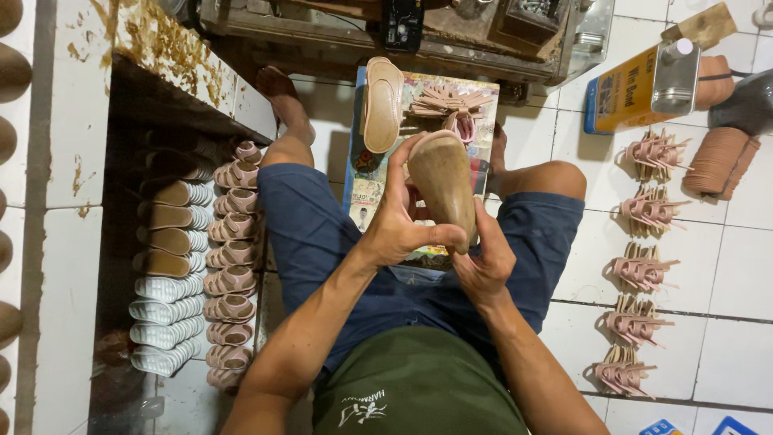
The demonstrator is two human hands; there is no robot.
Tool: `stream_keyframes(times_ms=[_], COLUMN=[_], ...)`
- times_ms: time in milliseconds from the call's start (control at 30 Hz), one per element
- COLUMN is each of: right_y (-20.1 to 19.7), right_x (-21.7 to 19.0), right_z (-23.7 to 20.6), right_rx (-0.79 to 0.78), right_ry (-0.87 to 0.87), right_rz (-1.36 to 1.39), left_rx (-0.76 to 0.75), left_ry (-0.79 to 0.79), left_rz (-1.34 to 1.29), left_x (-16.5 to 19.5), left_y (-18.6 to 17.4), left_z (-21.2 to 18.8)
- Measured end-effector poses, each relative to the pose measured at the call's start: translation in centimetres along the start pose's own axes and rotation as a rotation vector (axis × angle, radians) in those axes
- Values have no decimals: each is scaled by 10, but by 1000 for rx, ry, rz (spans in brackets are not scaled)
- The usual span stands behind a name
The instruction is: The person assembles a pink sandal by hand, threading straps through slots on the sole and adjusting them. The person handles multiple sandals and soles, repeatedly threading and arranging straps to form the upper.
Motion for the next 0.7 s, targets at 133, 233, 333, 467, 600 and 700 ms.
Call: stream_keyframes(times_ms=[133, 233, 333, 467, 600, 700], right_y=[-5, -7, -7, -6, -5, -5], right_x=[-5, -6, -7, -5, -1, -3], right_z=[2, 6, 5, 2, 4, 5], right_rx=[-20, -25, -17, -3, -35, -53], right_ry=[-54, -71, -66, -67, -86, -94], right_rz=[-98, -150, -152, -154, -127, -134], left_rx=[-21, -13, 11, 17, 2, 8], left_ry=[17, 15, -12, 1, -5, -1], left_rz=[-14, -19, -9, -36, 9, -32], left_x=[5, 5, 4, 4, 2, -2], left_y=[0, 1, 2, 3, 0, 0], left_z=[-2, -3, -4, -5, -7, -10])
Point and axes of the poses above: each hand's wrist, its own z-axis towards the middle knuckle, its own y-axis out of the palm, x = y × z, the point moved 4 cm from there along z, towards the middle knuckle, and after that the axes turned 10 degrees about y, right-handed, at the moved point
